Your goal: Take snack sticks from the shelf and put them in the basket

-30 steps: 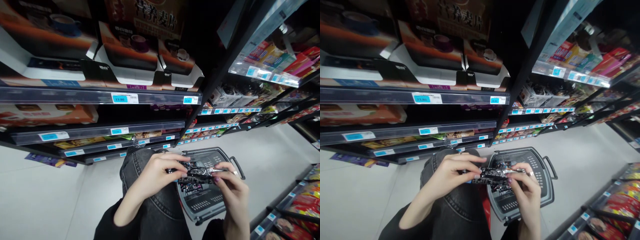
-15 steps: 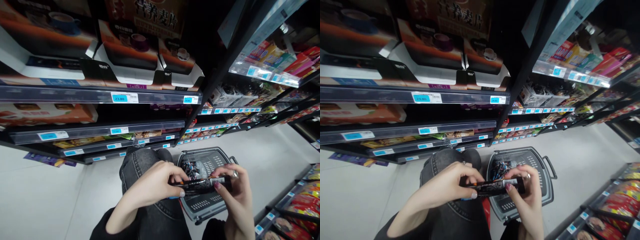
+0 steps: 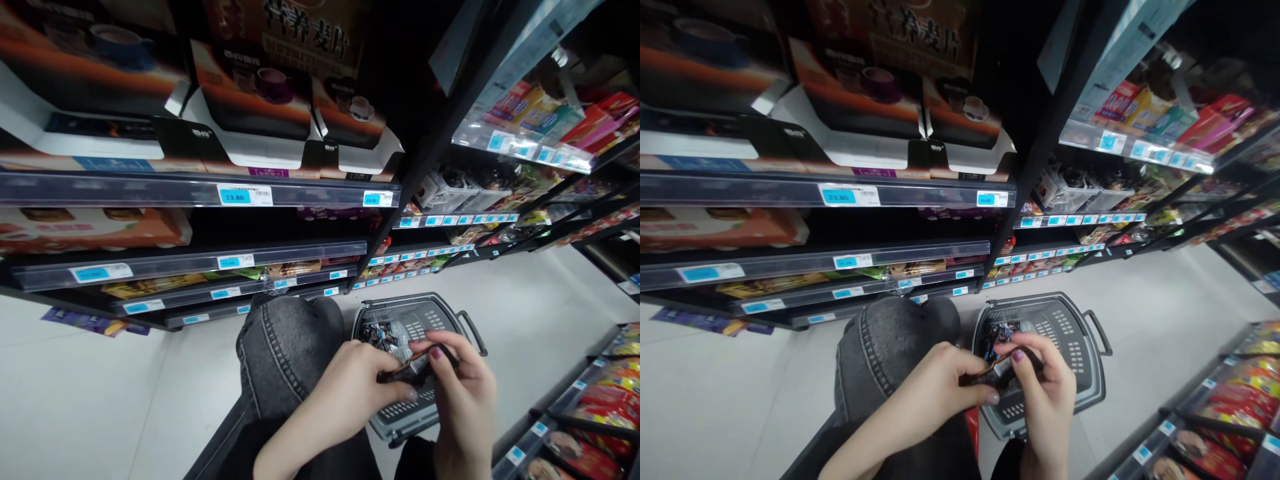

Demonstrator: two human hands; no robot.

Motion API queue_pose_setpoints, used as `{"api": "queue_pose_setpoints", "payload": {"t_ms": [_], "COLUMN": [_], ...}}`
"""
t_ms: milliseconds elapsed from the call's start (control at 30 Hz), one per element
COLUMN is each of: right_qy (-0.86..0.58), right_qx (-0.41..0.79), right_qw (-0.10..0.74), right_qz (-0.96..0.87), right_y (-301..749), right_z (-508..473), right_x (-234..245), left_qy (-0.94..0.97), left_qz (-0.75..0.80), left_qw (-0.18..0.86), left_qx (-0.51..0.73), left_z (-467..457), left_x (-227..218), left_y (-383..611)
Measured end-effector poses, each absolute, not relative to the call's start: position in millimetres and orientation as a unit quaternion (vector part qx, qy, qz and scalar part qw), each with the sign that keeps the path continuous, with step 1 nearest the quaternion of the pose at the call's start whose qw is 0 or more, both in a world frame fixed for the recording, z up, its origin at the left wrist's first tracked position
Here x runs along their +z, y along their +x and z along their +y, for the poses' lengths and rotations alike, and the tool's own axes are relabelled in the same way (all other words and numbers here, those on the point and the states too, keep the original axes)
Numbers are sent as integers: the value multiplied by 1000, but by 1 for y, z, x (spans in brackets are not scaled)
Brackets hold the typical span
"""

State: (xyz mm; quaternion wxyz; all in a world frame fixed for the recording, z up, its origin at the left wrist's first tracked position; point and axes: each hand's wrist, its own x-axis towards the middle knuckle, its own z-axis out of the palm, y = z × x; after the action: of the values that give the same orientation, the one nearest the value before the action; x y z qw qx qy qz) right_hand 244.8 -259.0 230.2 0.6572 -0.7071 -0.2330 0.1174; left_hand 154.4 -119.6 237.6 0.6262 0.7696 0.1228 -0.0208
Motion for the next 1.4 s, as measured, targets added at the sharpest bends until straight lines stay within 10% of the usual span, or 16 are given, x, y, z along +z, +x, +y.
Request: {"api": "queue_pose_setpoints", "payload": {"t_ms": [1033, 1400], "right_qy": [-701, -776], "right_qx": [128, 61], "right_qw": [644, 390], "right_qz": [-279, -492], "right_y": [233, 232], "right_z": [-249, -236], "right_x": [239, 230], "left_qy": [695, 510], "left_qz": [111, 284], "left_qw": [709, 759], "left_qx": [34, 288], "left_z": [-128, -114], "left_x": [239, 224], "left_y": [156, 156]}}
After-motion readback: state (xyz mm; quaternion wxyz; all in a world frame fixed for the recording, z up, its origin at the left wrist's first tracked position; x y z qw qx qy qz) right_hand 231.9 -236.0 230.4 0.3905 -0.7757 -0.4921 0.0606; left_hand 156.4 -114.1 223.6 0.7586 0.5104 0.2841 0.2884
